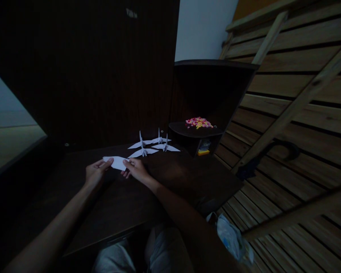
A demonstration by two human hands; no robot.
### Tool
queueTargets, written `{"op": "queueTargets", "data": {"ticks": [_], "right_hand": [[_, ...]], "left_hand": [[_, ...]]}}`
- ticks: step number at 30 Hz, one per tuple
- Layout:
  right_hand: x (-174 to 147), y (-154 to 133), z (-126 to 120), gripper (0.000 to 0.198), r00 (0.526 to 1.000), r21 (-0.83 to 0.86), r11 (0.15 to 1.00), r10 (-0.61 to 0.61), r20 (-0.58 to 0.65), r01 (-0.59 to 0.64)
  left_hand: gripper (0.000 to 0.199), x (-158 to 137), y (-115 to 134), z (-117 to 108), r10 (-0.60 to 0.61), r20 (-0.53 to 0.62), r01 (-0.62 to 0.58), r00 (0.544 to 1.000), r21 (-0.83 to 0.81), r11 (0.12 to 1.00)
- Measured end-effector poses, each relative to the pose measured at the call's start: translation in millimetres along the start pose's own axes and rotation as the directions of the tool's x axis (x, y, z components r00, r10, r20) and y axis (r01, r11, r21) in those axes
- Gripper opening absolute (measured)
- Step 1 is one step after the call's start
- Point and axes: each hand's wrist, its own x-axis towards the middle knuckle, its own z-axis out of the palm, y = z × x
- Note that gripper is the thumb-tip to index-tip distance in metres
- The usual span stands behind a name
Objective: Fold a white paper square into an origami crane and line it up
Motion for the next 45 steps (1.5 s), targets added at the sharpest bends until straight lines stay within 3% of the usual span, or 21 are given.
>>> {"op": "queueTargets", "data": {"ticks": [5,10,13,16,24,35,41,45], "right_hand": [[2.2,4.4,-2.0,0.04,0.999,-0.029,0.999,0.016,0.032,-0.015],[4.4,5.4,-3.7,0.035,0.998,-0.043,0.999,-0.029,-0.055,0.027],[4.5,6.1,-4.4,0.033,0.998,-0.058,0.997,-0.044,-0.035,0.042],[4.3,8.3,-5.0,0.033,0.997,-0.076,0.995,-0.072,-0.011,0.071],[8.9,15.5,-9.1,0.039,0.978,-0.098,0.984,-0.163,-0.132,0.151],[10.1,15.7,-8.0,0.032,0.967,-0.002,0.983,-0.183,-0.177,0.185],[9.1,7.5,-4.4,0.035,0.968,0.068,0.985,-0.14,-0.206,0.157],[8.9,7.9,-4.3,0.047,0.974,0.068,0.99,-0.11,-0.197,0.126]], "left_hand": [[0.031,1.7,-0.6,-1.9,-0.001,0.017,0.001,1.0,0.011,1.0],[0.026,0.0,0.0,-1.9,0.015,0.065,-0.016,0.998,0.023,1.0],[0.028,-1.9,1.4,-0.6,0.001,0.114,-0.01,0.993,0.074,0.997],[0.037,-4.6,4.2,2.8,-0.008,0.149,-0.002,0.989,0.067,0.998],[0.083,-13.2,6.4,11.9,-0.072,0.259,0.055,0.963,0.074,0.996],[0.078,-16.6,1.1,11.3,-0.059,0.394,0.049,0.917,0.035,0.998],[0.084,-13.3,2.4,9.2,0.029,0.366,-0.028,0.93,-0.006,1.0],[0.076,-10.5,5.3,7.9,0.011,0.242,-0.019,0.97,0.031,0.999]]}}
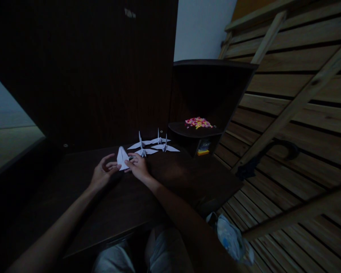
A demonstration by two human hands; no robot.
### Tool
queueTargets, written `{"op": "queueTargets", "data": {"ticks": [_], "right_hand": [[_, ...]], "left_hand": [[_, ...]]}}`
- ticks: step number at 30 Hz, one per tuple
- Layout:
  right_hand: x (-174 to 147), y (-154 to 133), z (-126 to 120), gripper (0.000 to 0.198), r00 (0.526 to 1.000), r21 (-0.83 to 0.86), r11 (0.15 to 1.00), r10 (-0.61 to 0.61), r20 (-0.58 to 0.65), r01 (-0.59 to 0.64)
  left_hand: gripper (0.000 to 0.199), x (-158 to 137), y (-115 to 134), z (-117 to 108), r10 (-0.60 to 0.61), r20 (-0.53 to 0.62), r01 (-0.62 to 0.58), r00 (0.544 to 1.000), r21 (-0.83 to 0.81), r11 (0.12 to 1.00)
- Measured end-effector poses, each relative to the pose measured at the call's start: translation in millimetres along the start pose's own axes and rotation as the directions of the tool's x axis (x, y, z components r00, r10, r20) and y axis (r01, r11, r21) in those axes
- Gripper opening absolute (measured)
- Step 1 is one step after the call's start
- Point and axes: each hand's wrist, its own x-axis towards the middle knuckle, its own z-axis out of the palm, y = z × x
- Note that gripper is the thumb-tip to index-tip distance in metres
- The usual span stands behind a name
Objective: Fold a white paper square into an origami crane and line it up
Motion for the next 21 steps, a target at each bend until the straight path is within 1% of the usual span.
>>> {"op": "queueTargets", "data": {"ticks": [2,3,5,7,9,14,18,21], "right_hand": [[0.0,1.8,-0.4,0.053,0.999,-0.025,0.999,0.041,0.013,-0.041],[0.0,2.6,-0.7,0.055,0.999,-0.034,0.998,0.048,0.01,-0.047],[0.0,3.5,-1.1,0.054,0.999,-0.053,0.998,0.034,0.003,-0.033],[-0.1,3.2,-1.4,0.051,1.0,-0.073,0.997,0.005,-0.006,-0.005],[-0.2,2.1,-1.5,0.048,1.0,-0.091,0.996,-0.021,-0.012,0.02],[-1.0,-1.0,-0.5,0.043,0.998,-0.087,0.995,-0.058,-0.009,0.057],[-2.0,-2.0,0.0,0.041,0.997,-0.081,0.994,-0.079,-0.002,0.079],[-1.4,-0.3,-0.7,0.046,0.997,-0.065,0.995,-0.08,-0.008,0.08]], "left_hand": [[0.067,0.9,1.8,-1.3,-0.028,-0.057,0.031,0.998,0.049,0.998],[0.062,1.1,2.5,-1.8,-0.042,-0.057,0.047,0.997,0.079,0.996],[0.052,1.0,3.0,-2.1,-0.067,-0.006,0.067,0.998,0.134,0.989],[0.048,0.7,1.9,-1.6,-0.071,0.059,0.061,0.996,0.162,0.985],[0.047,0.5,-0.4,-0.8,-0.056,0.086,0.042,0.995,0.156,0.987],[0.043,1.0,-4.0,-0.6,-0.024,0.074,0.016,0.997,0.105,0.994],[0.044,1.7,-4.8,-0.2,-0.049,0.061,0.045,0.997,0.07,0.997],[0.047,2.2,-6.7,1.0,-0.074,0.029,0.073,0.997,0.043,0.996]]}}
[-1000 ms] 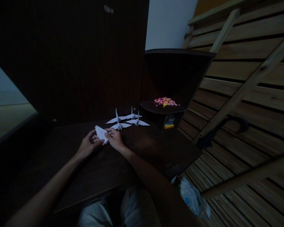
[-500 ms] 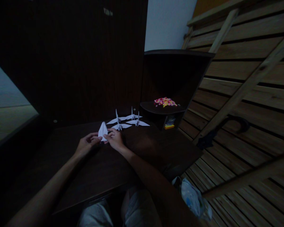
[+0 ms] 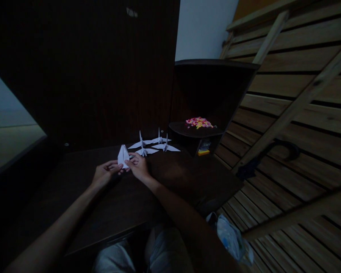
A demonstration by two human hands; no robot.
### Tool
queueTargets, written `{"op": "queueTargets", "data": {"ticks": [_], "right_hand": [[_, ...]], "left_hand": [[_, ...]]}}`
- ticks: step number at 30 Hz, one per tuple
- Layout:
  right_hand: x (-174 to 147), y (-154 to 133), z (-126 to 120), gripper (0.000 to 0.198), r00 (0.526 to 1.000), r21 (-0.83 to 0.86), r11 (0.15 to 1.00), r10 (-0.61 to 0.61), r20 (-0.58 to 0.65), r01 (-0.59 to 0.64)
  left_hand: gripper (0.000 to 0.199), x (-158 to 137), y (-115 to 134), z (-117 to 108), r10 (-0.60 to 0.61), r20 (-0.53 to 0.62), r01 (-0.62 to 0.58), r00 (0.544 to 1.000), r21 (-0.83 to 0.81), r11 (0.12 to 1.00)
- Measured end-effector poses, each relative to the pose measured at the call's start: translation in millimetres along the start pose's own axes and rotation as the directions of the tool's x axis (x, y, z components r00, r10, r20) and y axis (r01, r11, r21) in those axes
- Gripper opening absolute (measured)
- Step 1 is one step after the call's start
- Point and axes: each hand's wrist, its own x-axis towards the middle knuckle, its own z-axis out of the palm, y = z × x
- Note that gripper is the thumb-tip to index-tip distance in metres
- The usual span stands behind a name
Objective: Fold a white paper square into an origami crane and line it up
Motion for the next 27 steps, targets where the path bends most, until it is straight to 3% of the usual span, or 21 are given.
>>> {"op": "queueTargets", "data": {"ticks": [5,10,27], "right_hand": [[3.3,5.5,-2.4,0.054,0.999,0.026,0.999,0.028,0.024,-0.029],[3.1,5.0,-3.3,0.057,0.999,0.021,0.999,0.039,0.028,-0.04],[2.8,-1.6,-3.6,0.051,0.997,0.05,0.996,0.074,0.01,-0.074]], "left_hand": [[0.059,-1.7,-0.7,2.3,-0.026,-0.027,0.025,0.999,-0.029,0.999],[0.077,-4.4,-0.2,3.6,0.069,-0.027,-0.07,0.997,-0.045,0.997],[0.071,-4.9,0.6,3.8,0.053,-0.07,-0.055,0.996,-0.03,0.998]]}}
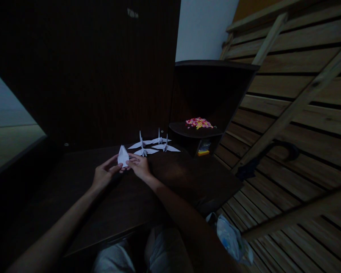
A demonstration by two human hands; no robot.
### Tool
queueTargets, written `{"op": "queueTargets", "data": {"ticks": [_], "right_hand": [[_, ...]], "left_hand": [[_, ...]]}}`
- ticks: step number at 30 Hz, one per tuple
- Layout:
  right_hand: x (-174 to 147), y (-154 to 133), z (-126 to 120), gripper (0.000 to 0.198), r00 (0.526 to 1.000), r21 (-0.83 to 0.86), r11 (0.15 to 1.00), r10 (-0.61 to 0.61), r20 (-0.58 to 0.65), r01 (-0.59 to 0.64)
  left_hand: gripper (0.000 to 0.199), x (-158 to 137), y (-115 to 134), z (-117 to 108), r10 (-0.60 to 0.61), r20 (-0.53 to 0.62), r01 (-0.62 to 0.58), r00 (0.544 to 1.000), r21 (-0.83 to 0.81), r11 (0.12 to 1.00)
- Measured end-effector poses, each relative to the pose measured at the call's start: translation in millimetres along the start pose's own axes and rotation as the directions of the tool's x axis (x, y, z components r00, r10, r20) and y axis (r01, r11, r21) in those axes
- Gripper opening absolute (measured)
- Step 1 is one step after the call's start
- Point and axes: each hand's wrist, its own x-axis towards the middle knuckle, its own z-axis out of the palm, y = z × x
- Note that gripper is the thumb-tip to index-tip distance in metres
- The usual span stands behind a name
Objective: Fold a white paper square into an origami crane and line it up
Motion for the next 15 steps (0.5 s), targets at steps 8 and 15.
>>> {"op": "queueTargets", "data": {"ticks": [8,15], "right_hand": [[-1.5,-2.7,-0.3,0.038,1.0,-0.012,1.0,-0.023,-0.007,0.023],[0.0,0.2,1.7,0.04,0.999,0.025,0.999,0.024,0.038,-0.025]], "left_hand": [[0.051,-0.4,2.0,1.4,0.01,0.011,-0.01,1.0,-0.009,1.0],[0.053,0.0,3.3,-0.6,0.011,0.029,-0.012,1.0,0.022,1.0]]}}
